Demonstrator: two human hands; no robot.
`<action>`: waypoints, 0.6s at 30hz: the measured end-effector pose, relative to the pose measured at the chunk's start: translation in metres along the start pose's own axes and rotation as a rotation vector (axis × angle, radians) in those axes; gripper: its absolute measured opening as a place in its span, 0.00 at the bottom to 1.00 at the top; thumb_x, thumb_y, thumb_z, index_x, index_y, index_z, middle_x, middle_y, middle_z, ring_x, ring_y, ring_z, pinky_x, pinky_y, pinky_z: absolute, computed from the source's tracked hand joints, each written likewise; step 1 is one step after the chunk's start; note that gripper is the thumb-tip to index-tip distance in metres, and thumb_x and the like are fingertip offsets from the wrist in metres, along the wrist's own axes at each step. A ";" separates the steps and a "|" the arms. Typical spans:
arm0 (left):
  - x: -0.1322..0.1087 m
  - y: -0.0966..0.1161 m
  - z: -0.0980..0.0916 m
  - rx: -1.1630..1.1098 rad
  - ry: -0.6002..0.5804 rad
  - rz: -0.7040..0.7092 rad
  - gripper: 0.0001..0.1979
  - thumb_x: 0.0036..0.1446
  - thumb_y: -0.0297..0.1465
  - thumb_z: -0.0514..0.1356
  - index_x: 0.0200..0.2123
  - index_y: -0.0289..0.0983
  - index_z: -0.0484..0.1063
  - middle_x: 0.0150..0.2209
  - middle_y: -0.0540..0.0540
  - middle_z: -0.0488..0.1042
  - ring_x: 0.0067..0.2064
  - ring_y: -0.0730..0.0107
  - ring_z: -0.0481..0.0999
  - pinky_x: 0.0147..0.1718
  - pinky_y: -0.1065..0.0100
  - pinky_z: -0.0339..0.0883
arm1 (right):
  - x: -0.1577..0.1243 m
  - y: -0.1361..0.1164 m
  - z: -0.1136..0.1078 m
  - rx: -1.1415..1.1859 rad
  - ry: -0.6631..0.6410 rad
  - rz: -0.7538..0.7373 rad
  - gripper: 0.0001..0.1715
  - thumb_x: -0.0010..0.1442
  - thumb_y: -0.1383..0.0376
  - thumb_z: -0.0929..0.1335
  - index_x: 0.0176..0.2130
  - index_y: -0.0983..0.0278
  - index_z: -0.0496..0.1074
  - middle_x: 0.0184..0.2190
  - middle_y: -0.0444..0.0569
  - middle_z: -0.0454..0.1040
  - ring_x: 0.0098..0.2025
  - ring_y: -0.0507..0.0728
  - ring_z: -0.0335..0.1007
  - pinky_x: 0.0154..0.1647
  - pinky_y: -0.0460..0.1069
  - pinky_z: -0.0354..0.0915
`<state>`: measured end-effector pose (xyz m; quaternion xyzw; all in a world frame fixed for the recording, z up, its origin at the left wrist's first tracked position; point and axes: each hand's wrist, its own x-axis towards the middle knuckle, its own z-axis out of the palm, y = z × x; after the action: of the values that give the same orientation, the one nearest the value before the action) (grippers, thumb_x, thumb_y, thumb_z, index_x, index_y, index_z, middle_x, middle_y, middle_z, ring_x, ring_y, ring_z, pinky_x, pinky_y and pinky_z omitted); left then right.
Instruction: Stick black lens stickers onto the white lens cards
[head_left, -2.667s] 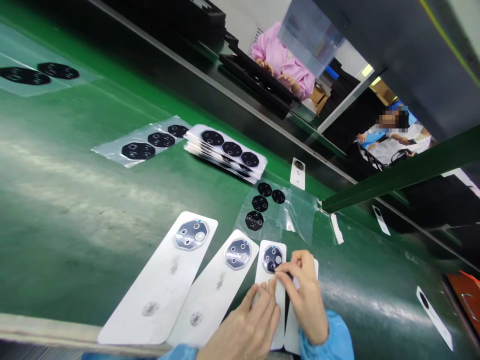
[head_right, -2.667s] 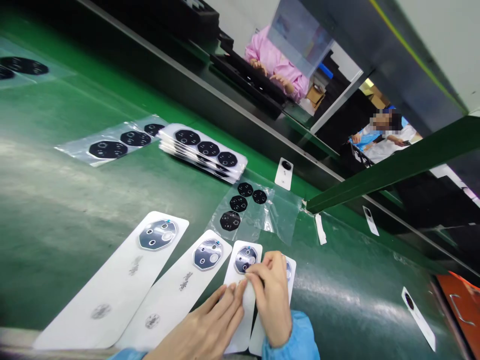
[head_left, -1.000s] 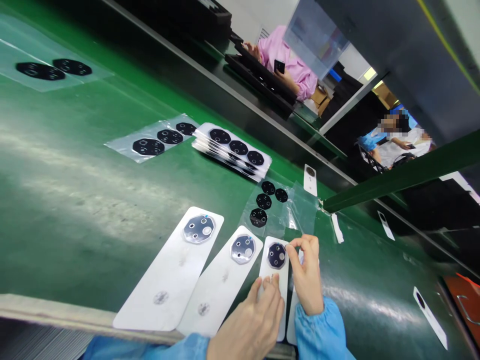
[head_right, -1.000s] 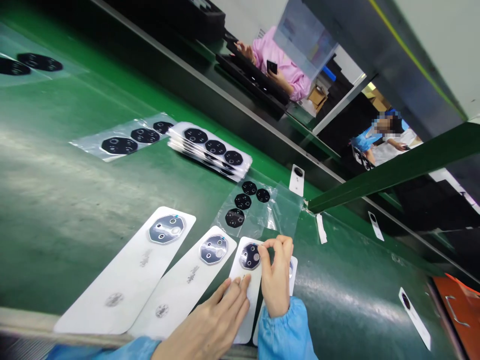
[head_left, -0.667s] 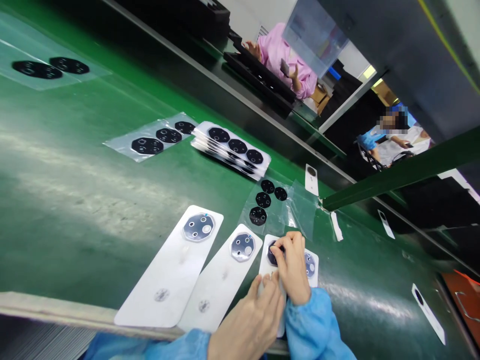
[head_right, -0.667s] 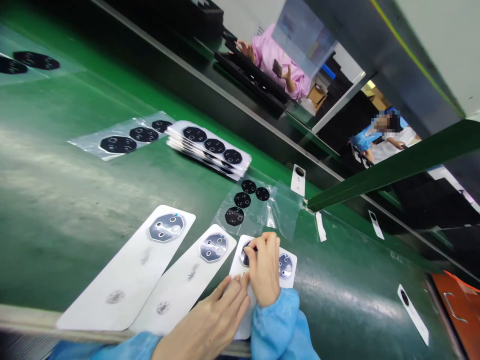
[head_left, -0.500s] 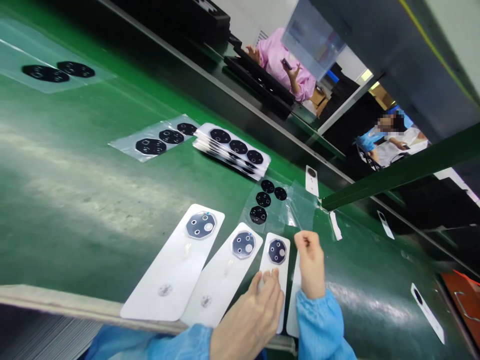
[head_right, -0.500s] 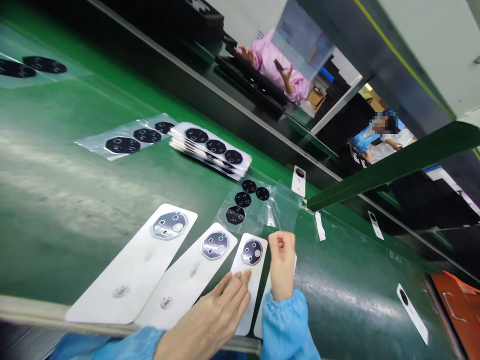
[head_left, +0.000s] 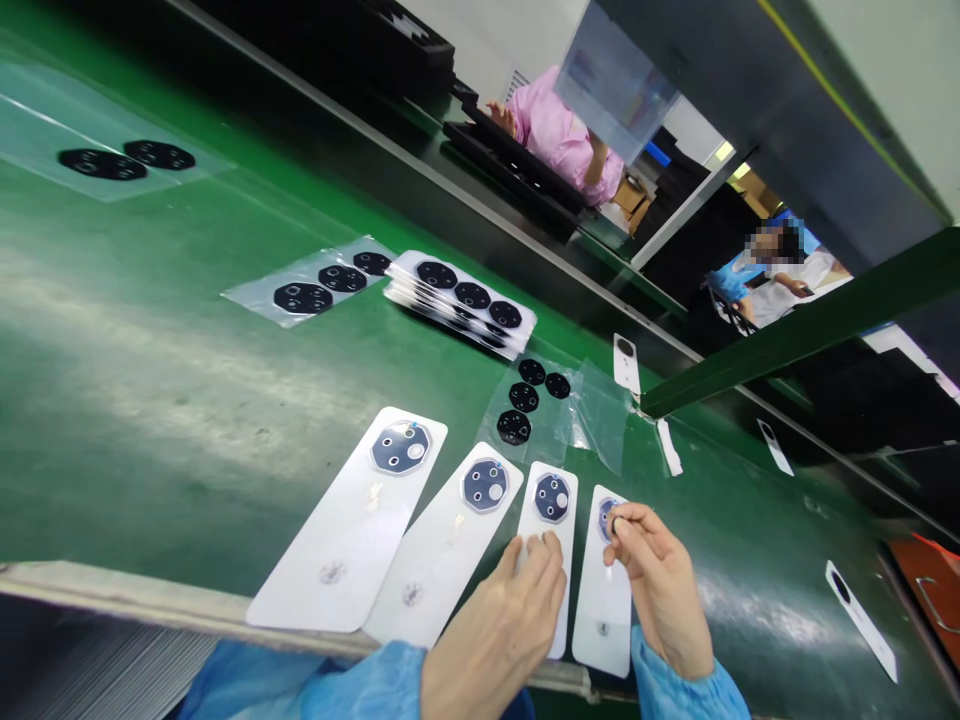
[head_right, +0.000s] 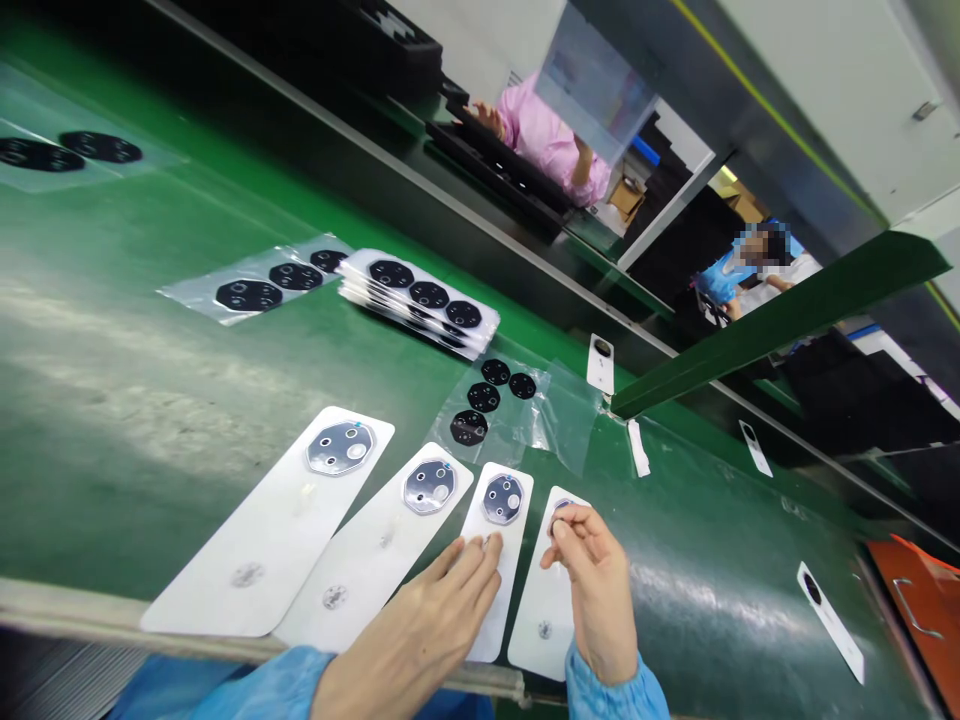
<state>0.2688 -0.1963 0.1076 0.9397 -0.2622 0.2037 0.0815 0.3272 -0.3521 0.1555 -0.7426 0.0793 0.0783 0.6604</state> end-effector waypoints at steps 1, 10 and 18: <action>0.001 -0.001 -0.002 -0.025 -0.008 -0.009 0.15 0.53 0.19 0.50 0.42 0.27 0.70 0.45 0.35 0.74 0.45 0.57 0.73 0.45 0.58 0.68 | -0.003 0.002 0.000 0.001 -0.042 0.016 0.15 0.49 0.56 0.74 0.30 0.65 0.73 0.27 0.43 0.67 0.24 0.49 0.63 0.25 0.46 0.63; -0.006 -0.009 -0.021 -0.586 0.257 -0.205 0.15 0.67 0.26 0.42 0.35 0.35 0.68 0.30 0.48 0.70 0.30 0.71 0.72 0.25 0.73 0.66 | -0.040 0.027 0.024 -0.063 -0.194 -0.044 0.14 0.54 0.55 0.71 0.26 0.63 0.74 0.28 0.44 0.67 0.22 0.49 0.59 0.22 0.44 0.60; -0.016 -0.017 -0.029 -0.629 0.371 -0.260 0.20 0.68 0.28 0.39 0.35 0.35 0.70 0.27 0.49 0.69 0.29 0.74 0.71 0.29 0.75 0.66 | -0.055 0.033 0.030 -0.063 -0.258 -0.188 0.17 0.58 0.50 0.67 0.37 0.56 0.80 0.26 0.48 0.74 0.24 0.54 0.67 0.28 0.50 0.66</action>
<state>0.2552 -0.1670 0.1261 0.8413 -0.1716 0.2680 0.4370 0.2658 -0.3252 0.1320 -0.7508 -0.0785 0.1131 0.6460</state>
